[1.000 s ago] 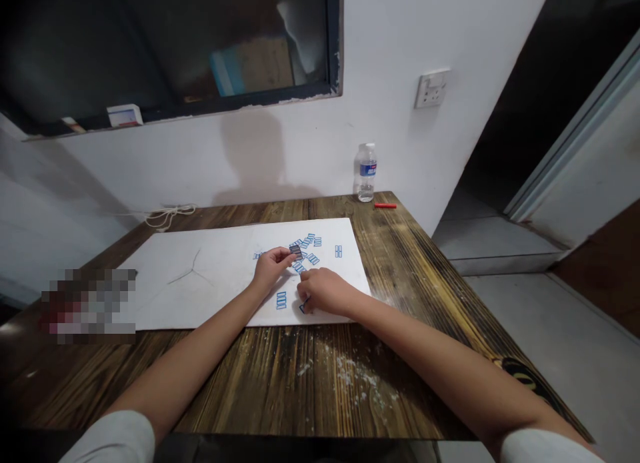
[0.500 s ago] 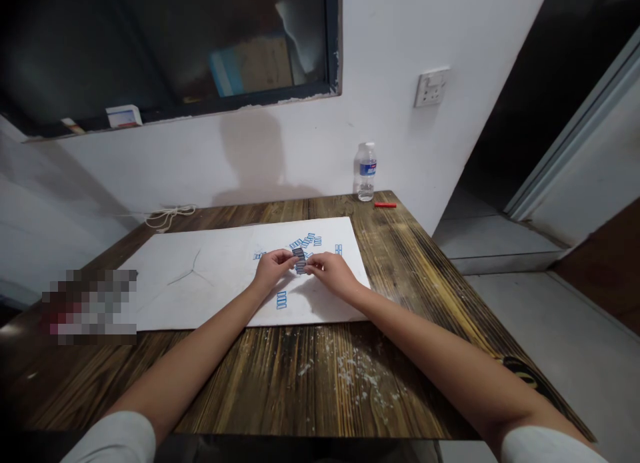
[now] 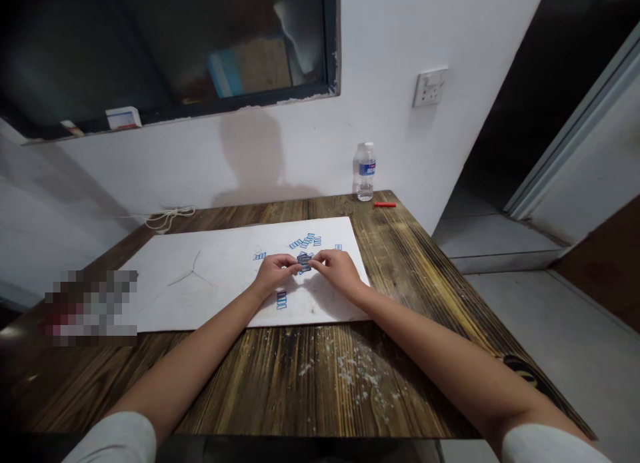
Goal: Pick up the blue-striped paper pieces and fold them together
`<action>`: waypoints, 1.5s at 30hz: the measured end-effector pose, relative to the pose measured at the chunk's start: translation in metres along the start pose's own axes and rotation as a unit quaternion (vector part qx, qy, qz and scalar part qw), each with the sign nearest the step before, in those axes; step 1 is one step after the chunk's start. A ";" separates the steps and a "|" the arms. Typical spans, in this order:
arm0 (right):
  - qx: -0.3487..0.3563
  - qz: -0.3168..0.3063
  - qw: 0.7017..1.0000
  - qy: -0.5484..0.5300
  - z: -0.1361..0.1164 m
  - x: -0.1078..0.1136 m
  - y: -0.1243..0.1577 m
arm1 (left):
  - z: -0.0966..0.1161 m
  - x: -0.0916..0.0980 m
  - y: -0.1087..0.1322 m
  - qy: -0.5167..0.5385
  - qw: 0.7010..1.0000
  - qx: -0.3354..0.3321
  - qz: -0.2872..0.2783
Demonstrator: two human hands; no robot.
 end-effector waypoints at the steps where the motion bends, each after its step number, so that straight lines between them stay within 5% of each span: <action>1: 0.003 -0.004 1.000 -0.001 0.000 -0.001 0.000 | 0.001 -0.001 0.000 -0.003 1.000 -0.002 -0.007; 16: 0.021 -0.026 0.999 -0.028 -0.001 -0.009 -0.002 | 0.007 -0.002 0.001 -0.022 0.999 -0.027 -0.015; 21: 0.001 0.024 1.000 -0.012 0.018 0.023 -0.021 | -0.006 0.004 -0.002 0.010 0.999 0.008 0.029; 27: -0.024 0.036 0.986 0.163 0.058 0.063 -0.037 | -0.020 0.012 -0.004 0.050 0.994 0.057 0.083; 34: -0.062 -0.027 0.964 0.259 0.085 0.053 -0.031 | -0.024 0.015 -0.005 0.063 0.991 0.073 0.096; 45: -0.109 -0.006 0.963 0.247 0.088 0.055 -0.031 | -0.026 0.016 -0.006 0.057 0.990 0.080 0.097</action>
Point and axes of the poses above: each hand's wrist, its own y-axis away from the middle knuckle, its own x-axis out of the back of the hand, z = x × y, the point moved 10 cm from there along -y, towards the middle knuckle, and after that the axes turned 14 degrees about -y, right-handed, at the moved point
